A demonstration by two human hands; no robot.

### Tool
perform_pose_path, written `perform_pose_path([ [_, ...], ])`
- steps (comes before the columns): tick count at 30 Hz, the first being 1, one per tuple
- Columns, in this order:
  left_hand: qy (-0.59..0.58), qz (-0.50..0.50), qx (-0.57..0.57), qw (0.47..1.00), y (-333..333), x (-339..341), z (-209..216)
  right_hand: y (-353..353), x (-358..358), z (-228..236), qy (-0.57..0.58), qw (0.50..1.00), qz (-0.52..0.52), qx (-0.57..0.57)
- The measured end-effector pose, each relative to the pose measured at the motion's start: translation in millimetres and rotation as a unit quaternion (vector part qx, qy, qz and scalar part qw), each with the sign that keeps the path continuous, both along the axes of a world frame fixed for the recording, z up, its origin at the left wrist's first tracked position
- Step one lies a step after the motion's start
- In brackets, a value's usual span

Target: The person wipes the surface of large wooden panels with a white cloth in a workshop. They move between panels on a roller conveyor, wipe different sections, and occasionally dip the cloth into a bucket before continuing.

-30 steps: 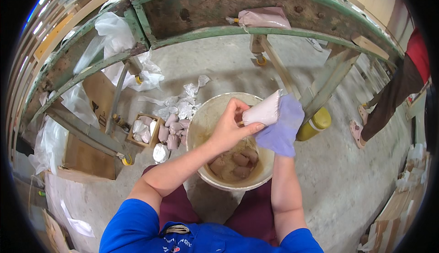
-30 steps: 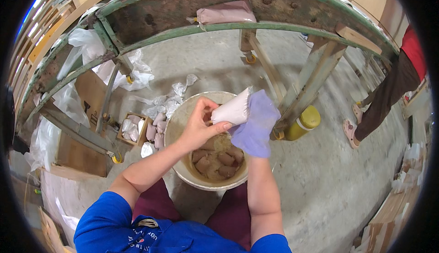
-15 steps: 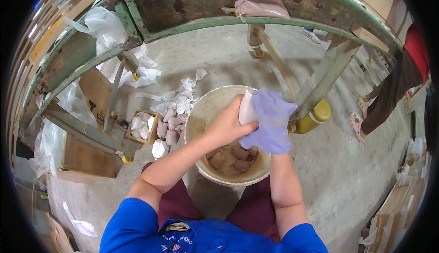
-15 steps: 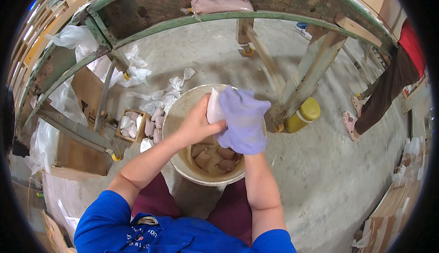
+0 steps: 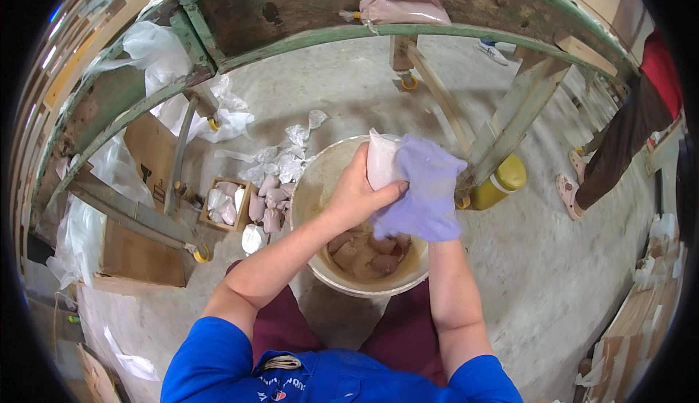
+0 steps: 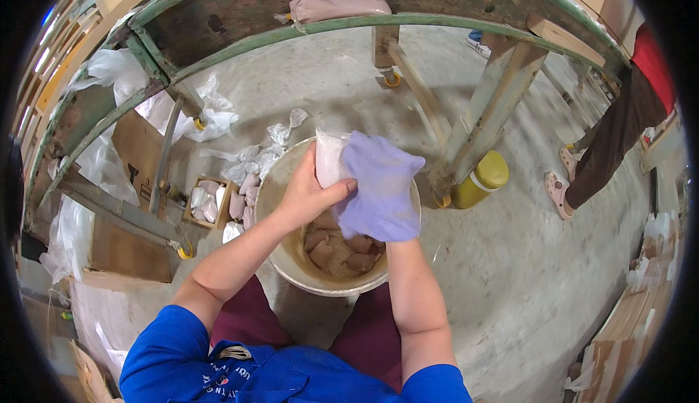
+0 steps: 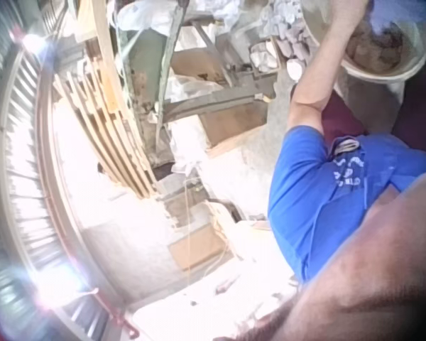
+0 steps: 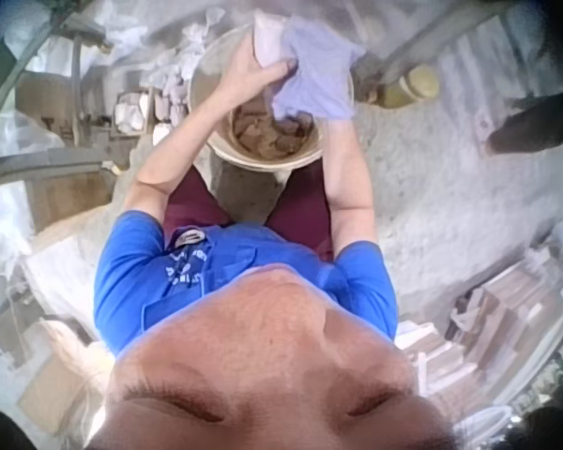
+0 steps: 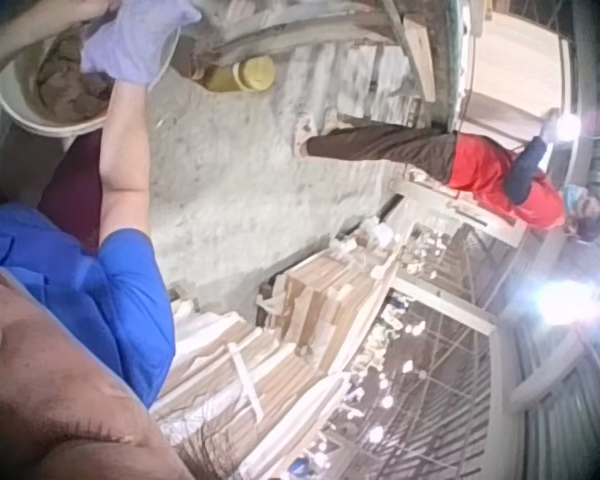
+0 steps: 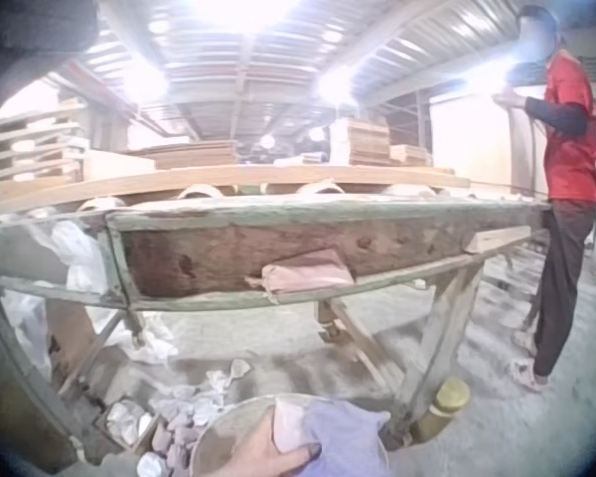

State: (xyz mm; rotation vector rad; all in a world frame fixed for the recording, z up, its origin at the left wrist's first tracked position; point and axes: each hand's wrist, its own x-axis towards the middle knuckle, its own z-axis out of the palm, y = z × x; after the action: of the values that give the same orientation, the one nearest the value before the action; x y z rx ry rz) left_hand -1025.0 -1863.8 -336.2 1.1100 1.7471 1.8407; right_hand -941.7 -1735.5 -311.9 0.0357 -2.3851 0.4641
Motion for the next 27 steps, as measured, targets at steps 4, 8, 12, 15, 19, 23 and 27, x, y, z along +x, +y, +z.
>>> perform_pose_path([
  [4, -0.007, -0.011, 0.020, 1.000, 6.0, 8.6, -5.8, 7.2, -1.0, -17.7, 0.026, 0.988, -0.073, -0.135],
  [8, -0.039, -0.019, 0.037, 0.998, 10.8, 11.4, -8.4, 14.7, -2.9, -22.8, 0.063, 0.920, -0.004, -0.386],
  [12, -0.078, -0.001, 0.065, 0.995, 4.4, 9.5, -11.6, -3.4, 4.3, 8.0, 0.027, 0.999, -0.029, -0.005],
  [15, 0.008, 0.024, -0.006, 1.000, 5.6, 12.5, -6.9, -5.9, 12.0, 9.2, 0.078, 0.996, 0.000, -0.033],
  [19, -0.041, -0.028, -0.020, 0.999, 4.7, 18.7, -3.9, 7.3, 8.3, -1.6, -0.050, 0.992, -0.079, -0.081],
  [23, 0.076, 0.001, -0.062, 0.995, 4.7, 15.7, 2.5, 9.5, -13.4, -33.6, 0.105, 0.962, -0.207, -0.140],
  [27, 0.107, 0.012, -0.202, 0.973, -7.4, 8.3, 16.7, -4.8, 5.6, 2.1, 0.091, 0.990, -0.048, 0.094],
])
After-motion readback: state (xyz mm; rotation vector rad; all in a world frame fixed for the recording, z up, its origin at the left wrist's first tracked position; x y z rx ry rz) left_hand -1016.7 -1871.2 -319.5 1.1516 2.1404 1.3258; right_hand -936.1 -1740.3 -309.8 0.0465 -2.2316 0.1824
